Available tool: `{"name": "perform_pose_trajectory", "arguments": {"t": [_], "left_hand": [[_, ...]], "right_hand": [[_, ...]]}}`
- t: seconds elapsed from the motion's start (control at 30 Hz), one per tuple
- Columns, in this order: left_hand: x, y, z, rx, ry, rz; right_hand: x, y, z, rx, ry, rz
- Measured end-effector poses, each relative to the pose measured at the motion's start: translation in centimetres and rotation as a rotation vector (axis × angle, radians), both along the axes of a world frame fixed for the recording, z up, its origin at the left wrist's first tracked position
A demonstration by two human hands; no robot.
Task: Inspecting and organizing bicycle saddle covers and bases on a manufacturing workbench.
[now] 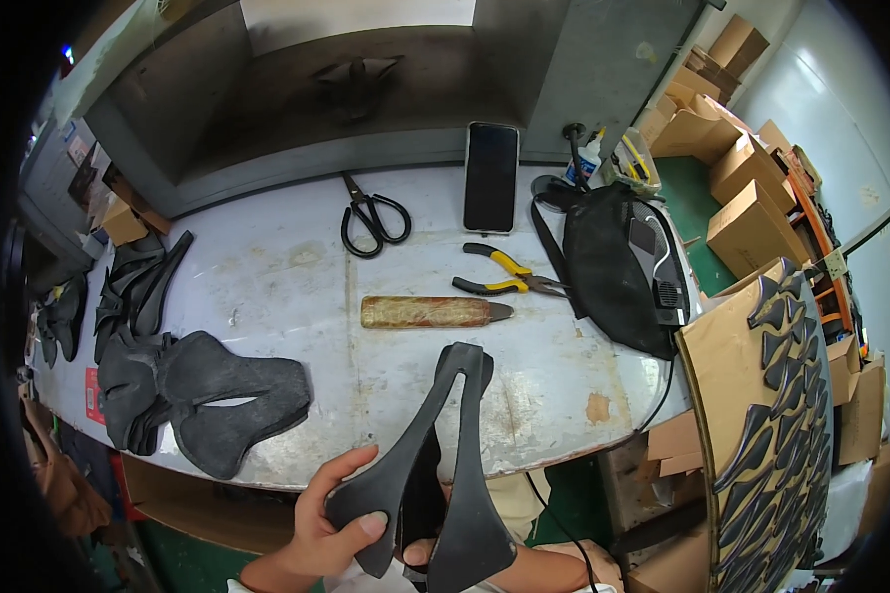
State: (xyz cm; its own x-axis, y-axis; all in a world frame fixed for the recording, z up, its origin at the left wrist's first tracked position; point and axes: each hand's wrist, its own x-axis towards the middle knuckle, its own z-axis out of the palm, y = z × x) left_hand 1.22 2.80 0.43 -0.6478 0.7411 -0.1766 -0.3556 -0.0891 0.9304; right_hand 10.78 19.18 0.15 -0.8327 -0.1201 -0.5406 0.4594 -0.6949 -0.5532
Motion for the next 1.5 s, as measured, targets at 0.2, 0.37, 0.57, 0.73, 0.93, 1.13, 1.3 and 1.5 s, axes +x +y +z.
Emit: {"name": "perform_pose_trajectory", "arguments": {"t": [0.2, 0.37, 0.57, 0.73, 0.93, 1.13, 1.3, 1.5], "left_hand": [[0.7, 0.2, -0.3, -0.014, -0.08, 0.082], [0.8, 0.5, 0.0, 0.011, -0.105, 0.07], [0.5, 0.2, 0.7, 0.044, 0.051, -0.01], [0.7, 0.4, 0.4, 0.049, 0.03, -0.065], [0.7, 1.3, -0.1, 0.003, 0.018, 0.177], [0.5, 2.5, -0.1, 0.01, 0.068, 0.37], [1.1, 3.4, -0.4, 0.095, 0.13, 0.567], [1.9, 4.1, -1.1, 0.158, 0.235, 0.727]], "right_hand": [[-0.6, -0.3, -0.5, 0.084, 0.046, -0.02], [-0.2, -0.6, -1.6, 0.109, 0.145, -0.058], [-1.1, -0.6, -1.6, 0.24, 0.206, -0.05], [-2.0, -1.4, -2.6, 0.242, 0.269, -0.522], [3.5, -4.4, -10.4, 0.461, -0.092, -0.148], [2.9, -5.4, -4.8, -0.569, 0.292, -0.096], [2.0, -5.1, -4.1, -0.534, 0.254, -0.066], [1.0, -5.7, -2.8, -0.252, 0.214, -0.177]]}}
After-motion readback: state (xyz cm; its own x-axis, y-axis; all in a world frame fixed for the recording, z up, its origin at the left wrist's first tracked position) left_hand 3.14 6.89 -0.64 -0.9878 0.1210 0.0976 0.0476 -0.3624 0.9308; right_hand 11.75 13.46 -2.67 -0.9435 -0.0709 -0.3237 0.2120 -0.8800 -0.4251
